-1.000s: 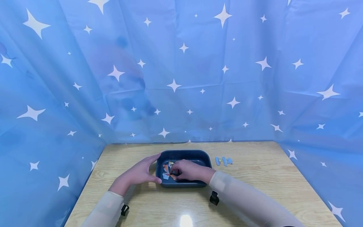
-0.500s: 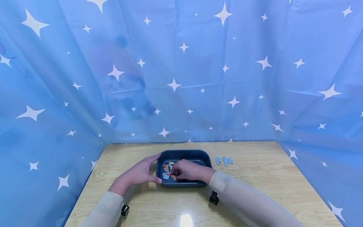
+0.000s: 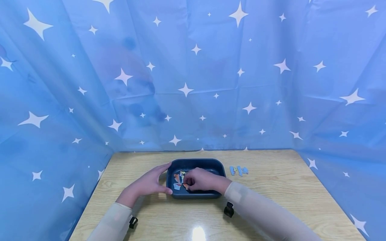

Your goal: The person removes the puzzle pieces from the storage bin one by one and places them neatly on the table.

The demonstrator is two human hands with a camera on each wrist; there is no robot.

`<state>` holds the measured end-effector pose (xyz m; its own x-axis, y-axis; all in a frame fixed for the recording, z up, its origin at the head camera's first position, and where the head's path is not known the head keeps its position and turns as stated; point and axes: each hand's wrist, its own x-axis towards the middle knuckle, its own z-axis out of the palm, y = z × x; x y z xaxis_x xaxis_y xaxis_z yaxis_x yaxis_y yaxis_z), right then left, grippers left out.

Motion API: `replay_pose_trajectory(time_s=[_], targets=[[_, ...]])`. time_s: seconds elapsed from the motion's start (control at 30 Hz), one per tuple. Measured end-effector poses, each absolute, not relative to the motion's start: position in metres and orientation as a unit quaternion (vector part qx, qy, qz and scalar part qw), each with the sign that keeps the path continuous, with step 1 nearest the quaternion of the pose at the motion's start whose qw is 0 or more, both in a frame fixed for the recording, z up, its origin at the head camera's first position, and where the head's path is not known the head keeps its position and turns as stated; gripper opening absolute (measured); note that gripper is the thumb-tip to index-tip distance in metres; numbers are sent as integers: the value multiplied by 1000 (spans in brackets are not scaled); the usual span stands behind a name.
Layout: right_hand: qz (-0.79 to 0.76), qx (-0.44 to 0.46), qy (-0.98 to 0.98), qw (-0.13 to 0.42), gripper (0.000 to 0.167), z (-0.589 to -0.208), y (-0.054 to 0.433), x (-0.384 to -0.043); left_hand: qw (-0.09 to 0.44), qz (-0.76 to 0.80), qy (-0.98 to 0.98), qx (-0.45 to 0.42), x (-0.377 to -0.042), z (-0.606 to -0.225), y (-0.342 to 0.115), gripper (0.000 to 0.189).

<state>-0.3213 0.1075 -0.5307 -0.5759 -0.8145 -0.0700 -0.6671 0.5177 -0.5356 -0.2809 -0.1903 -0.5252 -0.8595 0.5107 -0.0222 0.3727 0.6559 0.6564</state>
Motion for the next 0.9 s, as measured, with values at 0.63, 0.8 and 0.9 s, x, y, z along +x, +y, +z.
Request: replay_pose_trajectory(time_s=[0.63,0.8,0.9], targets=[[-291,-368,871,148,21,-505,141,-319,100,332,909,232,-281,-528,-190,122],[-309,-359,872,120,19,-500,155,-319,101,332,909,233,-281,-528,-190,122],[-323,-351,872,108,19,-495,163,-319,101,332,908,233,-281,-528,-190,122]])
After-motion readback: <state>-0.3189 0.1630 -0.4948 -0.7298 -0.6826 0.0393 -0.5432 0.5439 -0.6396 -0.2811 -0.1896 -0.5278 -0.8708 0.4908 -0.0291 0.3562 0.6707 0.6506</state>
